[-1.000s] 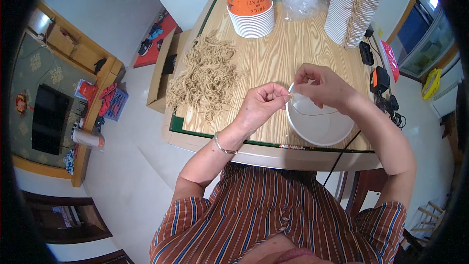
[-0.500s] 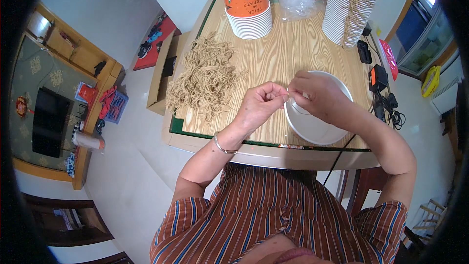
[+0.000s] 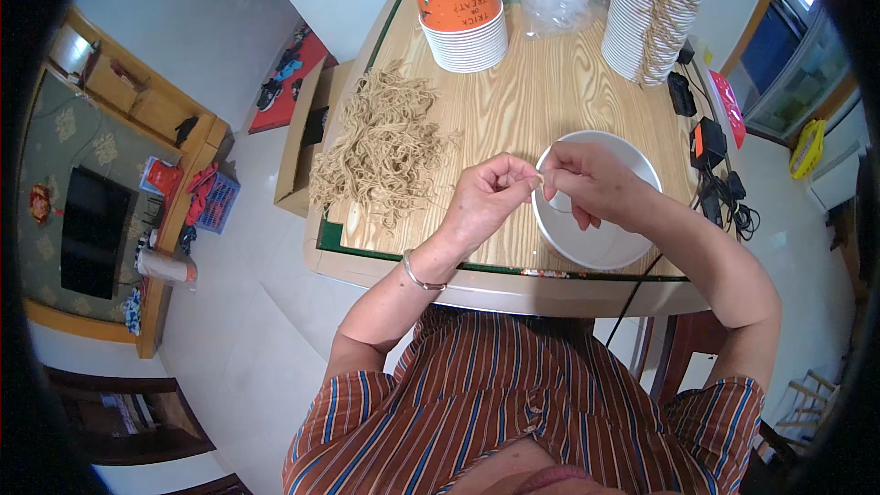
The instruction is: Threading handles and filling paper buckets with shredded material.
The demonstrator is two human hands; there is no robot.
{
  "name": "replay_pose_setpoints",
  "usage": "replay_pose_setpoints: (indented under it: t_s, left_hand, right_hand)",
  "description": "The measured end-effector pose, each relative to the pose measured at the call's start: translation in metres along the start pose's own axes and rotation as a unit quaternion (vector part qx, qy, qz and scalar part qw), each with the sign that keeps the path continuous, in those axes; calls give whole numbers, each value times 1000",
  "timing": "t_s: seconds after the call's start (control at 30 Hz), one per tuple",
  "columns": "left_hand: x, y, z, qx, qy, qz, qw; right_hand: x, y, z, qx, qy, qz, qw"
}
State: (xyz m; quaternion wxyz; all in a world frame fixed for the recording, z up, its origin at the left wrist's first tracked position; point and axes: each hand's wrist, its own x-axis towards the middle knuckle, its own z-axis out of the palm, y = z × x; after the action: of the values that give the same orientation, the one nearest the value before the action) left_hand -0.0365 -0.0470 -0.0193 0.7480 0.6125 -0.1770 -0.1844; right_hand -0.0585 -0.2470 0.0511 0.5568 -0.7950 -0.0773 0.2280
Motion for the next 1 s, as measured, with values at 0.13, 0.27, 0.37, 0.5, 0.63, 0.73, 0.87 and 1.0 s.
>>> replay_pose_setpoints:
  t_s: [0.13, 0.27, 0.37, 0.5, 0.63, 0.73, 0.87, 1.0]
  left_hand:
    - [0, 0, 1, 34, 1, 11, 999]
    - [0, -3, 1, 18, 5, 21, 1000]
    - [0, -4, 1, 25, 6, 22, 999]
    - [0, -4, 2, 5, 15, 35, 999]
    - [0, -4, 0, -51, -6, 21, 998]
    - [-2, -5, -3, -45, -14, 20, 999]
    - [-5, -3, -3, 1, -9, 37, 999]
    - [-6, -6, -4, -31, -13, 36, 999]
  right_hand:
    - [-1, -2, 0, 32, 7, 20, 999]
    - [-1, -4, 4, 78, 7, 36, 996]
    - [0, -2, 5, 103, 7, 50, 993]
    - [1, 1, 5, 110, 16, 52, 992]
    - [1, -2, 6, 68, 36, 25, 997]
    - [1, -1, 7, 36, 38, 24, 998]
    - [0, 0, 7, 34, 32, 13, 999]
    - [0, 0, 7, 21, 26, -6, 999]
